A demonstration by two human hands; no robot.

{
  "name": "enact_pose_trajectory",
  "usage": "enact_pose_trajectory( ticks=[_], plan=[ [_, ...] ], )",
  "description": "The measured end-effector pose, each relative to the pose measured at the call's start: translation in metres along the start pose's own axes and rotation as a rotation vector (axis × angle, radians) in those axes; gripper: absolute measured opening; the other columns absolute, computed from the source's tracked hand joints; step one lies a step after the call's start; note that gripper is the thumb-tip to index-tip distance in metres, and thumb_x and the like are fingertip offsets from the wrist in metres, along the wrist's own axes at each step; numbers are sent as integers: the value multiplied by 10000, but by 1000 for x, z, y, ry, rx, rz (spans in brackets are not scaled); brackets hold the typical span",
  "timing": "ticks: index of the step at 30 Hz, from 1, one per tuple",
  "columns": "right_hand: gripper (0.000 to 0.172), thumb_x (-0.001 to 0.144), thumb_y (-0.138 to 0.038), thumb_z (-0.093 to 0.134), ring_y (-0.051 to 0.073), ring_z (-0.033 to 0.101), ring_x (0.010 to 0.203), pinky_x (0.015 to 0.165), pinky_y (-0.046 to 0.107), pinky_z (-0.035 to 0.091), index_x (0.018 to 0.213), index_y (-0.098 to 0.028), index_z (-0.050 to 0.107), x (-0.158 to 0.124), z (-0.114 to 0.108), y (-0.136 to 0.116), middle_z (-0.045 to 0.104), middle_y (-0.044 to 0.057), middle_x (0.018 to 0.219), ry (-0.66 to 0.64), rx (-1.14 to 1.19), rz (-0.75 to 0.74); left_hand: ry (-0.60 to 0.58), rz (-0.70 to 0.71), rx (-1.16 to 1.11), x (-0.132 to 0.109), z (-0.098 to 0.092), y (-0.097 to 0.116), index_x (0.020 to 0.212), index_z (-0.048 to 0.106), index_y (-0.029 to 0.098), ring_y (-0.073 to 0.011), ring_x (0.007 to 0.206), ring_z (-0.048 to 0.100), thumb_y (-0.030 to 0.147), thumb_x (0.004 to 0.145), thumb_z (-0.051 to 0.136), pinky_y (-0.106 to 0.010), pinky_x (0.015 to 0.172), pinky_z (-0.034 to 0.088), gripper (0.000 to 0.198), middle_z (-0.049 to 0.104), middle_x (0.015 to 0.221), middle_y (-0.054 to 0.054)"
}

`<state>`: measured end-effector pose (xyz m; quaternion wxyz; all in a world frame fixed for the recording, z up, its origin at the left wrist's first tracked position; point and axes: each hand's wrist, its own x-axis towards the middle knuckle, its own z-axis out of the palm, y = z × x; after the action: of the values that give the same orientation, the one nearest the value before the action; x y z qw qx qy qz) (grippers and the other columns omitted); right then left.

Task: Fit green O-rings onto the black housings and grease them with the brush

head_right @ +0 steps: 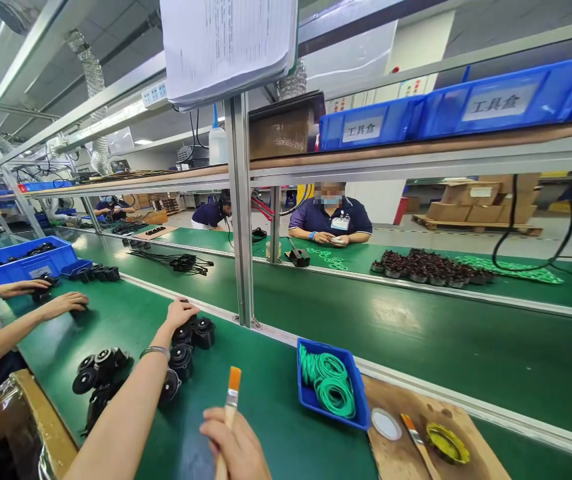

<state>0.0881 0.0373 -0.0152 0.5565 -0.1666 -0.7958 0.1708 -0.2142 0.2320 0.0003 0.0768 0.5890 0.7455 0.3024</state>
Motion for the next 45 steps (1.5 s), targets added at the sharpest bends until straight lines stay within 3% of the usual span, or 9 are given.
enact_pose_trajectory(
  ticks=[6,12,16,20,24,34,38,40,45],
  plan=[
    [310,722,-138,760,281,552,1231,978,399,515,919,-223,536,12,43,6,574,128,1350,-248,-78,167,29,17,-18,-37,20,48,1203,576,186,-222,1032,625,322,943,575,-430,871,544,294,596,1239,-91],
    [401,653,-63,765,294,555,1212,981,462,500,886,-237,488,-5,47,5,551,106,1381,-272,-139,214,43,62,3,-56,-37,56,1209,569,177,-225,1047,619,317,944,574,-442,881,536,300,591,1247,-90],
    [294,749,-67,652,261,581,1162,949,436,511,894,-240,464,-5,24,14,569,99,1348,-191,-122,161,-46,76,51,-117,-75,49,998,653,177,-256,956,638,491,838,654,-429,886,495,352,669,1021,-89],
    [136,854,-139,545,252,599,1140,917,420,523,884,-241,460,6,7,25,615,111,1261,-116,-116,161,-127,81,72,-199,-67,47,992,657,242,-396,1057,589,544,372,885,-425,921,444,727,654,1053,-124],
    [77,889,-192,518,248,618,1121,908,406,527,868,-240,461,13,-2,29,641,117,1210,-77,-104,175,-148,20,50,-230,-55,45,1011,636,206,-382,1083,577,467,546,796,-422,922,427,557,615,1123,-147],
    [82,924,-292,500,244,655,1024,865,362,539,950,-218,525,44,1,49,667,115,1067,7,-68,244,-435,23,-300,-216,-67,30,946,729,229,-240,893,685,538,815,588,-281,777,507,364,762,935,-18],
    [181,910,-299,516,256,645,1004,883,402,531,1068,-219,551,59,26,57,669,95,1012,-22,-111,257,-362,-30,-337,-151,-77,13,811,723,156,-243,755,684,507,788,687,-336,722,533,354,718,727,-32],
    [247,887,-315,553,286,631,1025,961,500,477,1115,-218,559,69,44,58,674,86,977,-42,-153,286,-262,-47,-384,-103,-71,13,935,681,135,-217,855,673,435,901,602,-378,791,542,313,704,906,-40],
    [501,766,-422,698,424,507,1207,1043,775,158,1201,-223,548,90,83,56,688,93,1003,-154,-299,356,-66,-93,-545,-28,-19,25,1225,559,171,-233,1044,622,325,936,586,-445,872,541,328,591,1243,-94]
  ],
)
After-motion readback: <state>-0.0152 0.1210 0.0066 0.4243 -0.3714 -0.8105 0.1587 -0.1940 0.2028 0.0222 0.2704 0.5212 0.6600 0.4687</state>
